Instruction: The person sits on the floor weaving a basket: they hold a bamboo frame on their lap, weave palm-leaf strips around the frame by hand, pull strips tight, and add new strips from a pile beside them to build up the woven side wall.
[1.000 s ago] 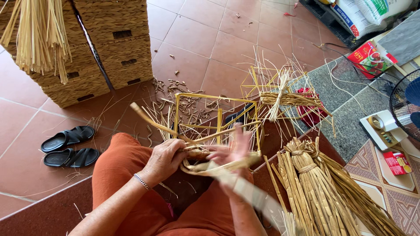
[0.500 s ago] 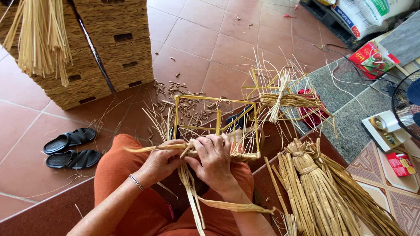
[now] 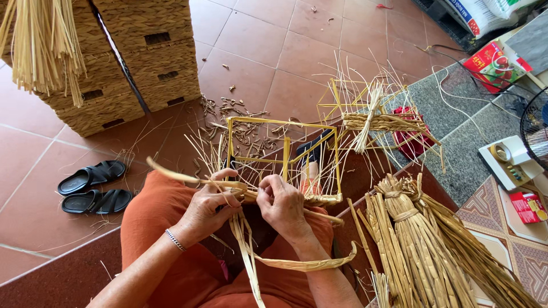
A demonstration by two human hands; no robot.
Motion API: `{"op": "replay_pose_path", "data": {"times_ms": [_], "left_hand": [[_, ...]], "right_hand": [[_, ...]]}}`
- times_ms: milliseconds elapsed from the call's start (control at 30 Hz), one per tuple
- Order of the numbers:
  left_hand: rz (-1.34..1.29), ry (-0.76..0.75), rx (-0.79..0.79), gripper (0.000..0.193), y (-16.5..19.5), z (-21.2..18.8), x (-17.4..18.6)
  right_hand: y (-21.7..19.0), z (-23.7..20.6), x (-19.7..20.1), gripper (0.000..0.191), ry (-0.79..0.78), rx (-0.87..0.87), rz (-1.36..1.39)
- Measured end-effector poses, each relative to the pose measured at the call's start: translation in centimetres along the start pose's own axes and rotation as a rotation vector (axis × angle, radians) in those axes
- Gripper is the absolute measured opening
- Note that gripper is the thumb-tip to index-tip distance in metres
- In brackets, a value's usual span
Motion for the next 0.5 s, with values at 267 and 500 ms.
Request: {"op": "replay_pose_path", "data": {"times_ms": [267,500], "left_hand": [[0.032,-0.035,-0.045,0.026,0.7,0.7,0.6],[0.015,-0.033,0.028,0.027,0.3,0.3,0.3]], "right_hand": [[-5.0,0.1,0.9,0.040,-0.097,0.132,-0.078],[-2.9,-0.5,0.0,0.016,-0.086,0.310,0.340]]}}
Point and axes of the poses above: each hand's wrist, its own z-axis towards the middle knuckle, its own x-axis out of the back of the hand, y = z × x, the point moved 4 cm from there along z, towards the middle knuckle, and after that the axes turned 6 degrees about -x, right-handed, at the moved point
